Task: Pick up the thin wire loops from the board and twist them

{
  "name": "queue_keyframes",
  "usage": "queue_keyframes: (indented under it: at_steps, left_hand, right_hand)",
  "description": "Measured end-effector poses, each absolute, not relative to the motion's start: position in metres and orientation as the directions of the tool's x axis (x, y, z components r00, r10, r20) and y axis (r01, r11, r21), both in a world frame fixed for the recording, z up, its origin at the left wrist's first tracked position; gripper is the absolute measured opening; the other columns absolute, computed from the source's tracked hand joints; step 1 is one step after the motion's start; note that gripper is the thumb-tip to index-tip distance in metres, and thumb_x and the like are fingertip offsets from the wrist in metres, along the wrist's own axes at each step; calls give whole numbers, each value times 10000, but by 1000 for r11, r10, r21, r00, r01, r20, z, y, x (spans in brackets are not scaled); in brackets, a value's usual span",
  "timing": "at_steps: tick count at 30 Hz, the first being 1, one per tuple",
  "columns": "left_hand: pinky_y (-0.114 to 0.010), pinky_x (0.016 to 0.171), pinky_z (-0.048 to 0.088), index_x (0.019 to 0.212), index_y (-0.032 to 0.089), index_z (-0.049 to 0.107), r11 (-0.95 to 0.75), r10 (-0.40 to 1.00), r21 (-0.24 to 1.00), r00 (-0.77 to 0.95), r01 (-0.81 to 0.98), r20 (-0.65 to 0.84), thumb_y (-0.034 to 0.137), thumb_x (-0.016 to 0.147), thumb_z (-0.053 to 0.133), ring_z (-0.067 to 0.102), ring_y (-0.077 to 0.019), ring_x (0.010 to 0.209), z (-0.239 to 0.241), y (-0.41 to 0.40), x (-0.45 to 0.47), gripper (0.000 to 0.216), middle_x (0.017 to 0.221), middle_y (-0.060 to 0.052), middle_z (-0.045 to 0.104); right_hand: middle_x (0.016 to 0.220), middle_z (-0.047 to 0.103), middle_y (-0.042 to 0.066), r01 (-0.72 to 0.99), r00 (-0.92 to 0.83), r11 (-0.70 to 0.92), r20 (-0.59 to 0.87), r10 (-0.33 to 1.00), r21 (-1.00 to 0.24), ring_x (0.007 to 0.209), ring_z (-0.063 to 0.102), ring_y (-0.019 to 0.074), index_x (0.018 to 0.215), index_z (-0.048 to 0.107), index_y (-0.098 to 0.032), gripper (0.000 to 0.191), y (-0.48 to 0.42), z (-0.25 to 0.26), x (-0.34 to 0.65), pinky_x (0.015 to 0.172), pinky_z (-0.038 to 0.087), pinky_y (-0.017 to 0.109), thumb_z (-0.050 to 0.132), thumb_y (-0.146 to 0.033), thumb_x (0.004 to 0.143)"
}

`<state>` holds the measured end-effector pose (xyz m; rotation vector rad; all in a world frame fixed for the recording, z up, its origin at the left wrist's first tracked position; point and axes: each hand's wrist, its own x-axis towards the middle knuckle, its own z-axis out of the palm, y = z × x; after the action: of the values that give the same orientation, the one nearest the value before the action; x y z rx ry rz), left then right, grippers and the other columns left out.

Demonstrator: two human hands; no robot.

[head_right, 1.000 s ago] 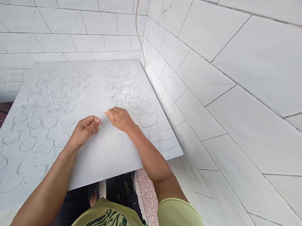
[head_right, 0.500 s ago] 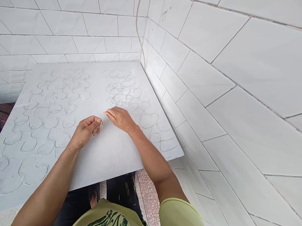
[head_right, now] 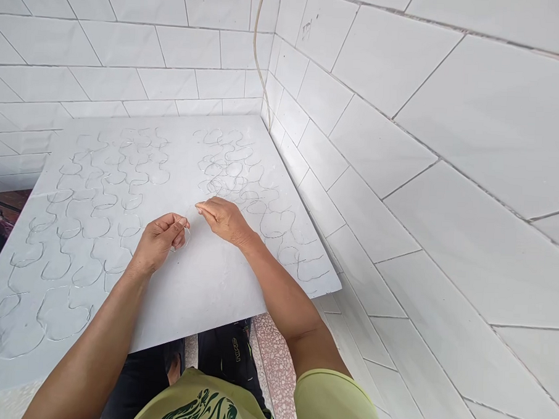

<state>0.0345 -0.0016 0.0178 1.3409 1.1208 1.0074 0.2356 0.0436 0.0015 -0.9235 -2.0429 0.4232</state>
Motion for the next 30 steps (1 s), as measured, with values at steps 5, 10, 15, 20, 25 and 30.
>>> queue_keyframes:
  at_steps: [5, 10, 15, 20, 25, 30]
  left_hand:
    - [-257, 534, 328, 834, 197, 629, 46, 966, 998, 253, 38, -54, 433, 933, 640, 398, -100, 498, 16, -1, 33, 256, 574, 48, 412]
    - [-259, 536, 336, 839, 199, 633, 60, 959, 998, 276, 30, -66, 424, 934, 635, 398, -106, 501, 16, -1, 33, 245, 568, 49, 409]
    - [-256, 535, 339, 854, 195, 635, 60, 962, 998, 264, 36, -67, 433, 935, 633, 410, -105, 504, 15, -1, 35, 251, 578, 47, 426]
    - [-252, 544, 360, 854, 193, 632, 23, 985, 1000, 169, 14, -25, 431, 939, 625, 424, -107, 509, 17, 0, 36, 253, 565, 46, 442]
    - [-262, 598, 427, 895, 195, 646, -38, 996, 995, 88, 89, 30, 467, 954, 589, 490, -125, 568, 20, -2, 36, 285, 627, 20, 524]
    - [-262, 599, 440, 891, 191, 644, -48, 997, 996, 57, 78, 44, 487, 949, 598, 494, -125, 573, 19, -2, 36, 305, 634, 18, 541]
  right_hand:
    - [902, 734, 35, 389, -440, 678, 521, 732, -624, 851, 649, 155, 981, 710, -206, 254, 43, 7, 247, 790, 503, 302, 467, -237, 1049]
    - [887, 733, 28, 363, -449, 659, 496, 743, -658, 833, 660, 145, 937, 729, -198, 266, 41, 12, 251, 777, 500, 288, 493, -260, 1042]
    - [976, 766, 30, 326, -412, 562, 421, 808, -760, 905, 696, 152, 1056, 755, -228, 252, 41, 12, 249, 815, 522, 296, 540, -355, 1027]
    - [1122, 755, 71, 276, -248, 369, 305, 919, -887, 952, 696, 178, 1250, 682, -224, 423, 43, 20, 254, 745, 544, 290, 612, -530, 966]
    - [855, 761, 90, 177, -459, 143, 47, 887, -974, 709, 682, 159, 906, 729, -148, 485, 41, 22, 248, 569, 512, 255, 584, -609, 950]
    - [796, 746, 67, 98, -626, 86, 6, 780, -991, 648, 662, 133, 872, 704, -143, 345, 32, 14, 227, 537, 500, 233, 650, -477, 934]
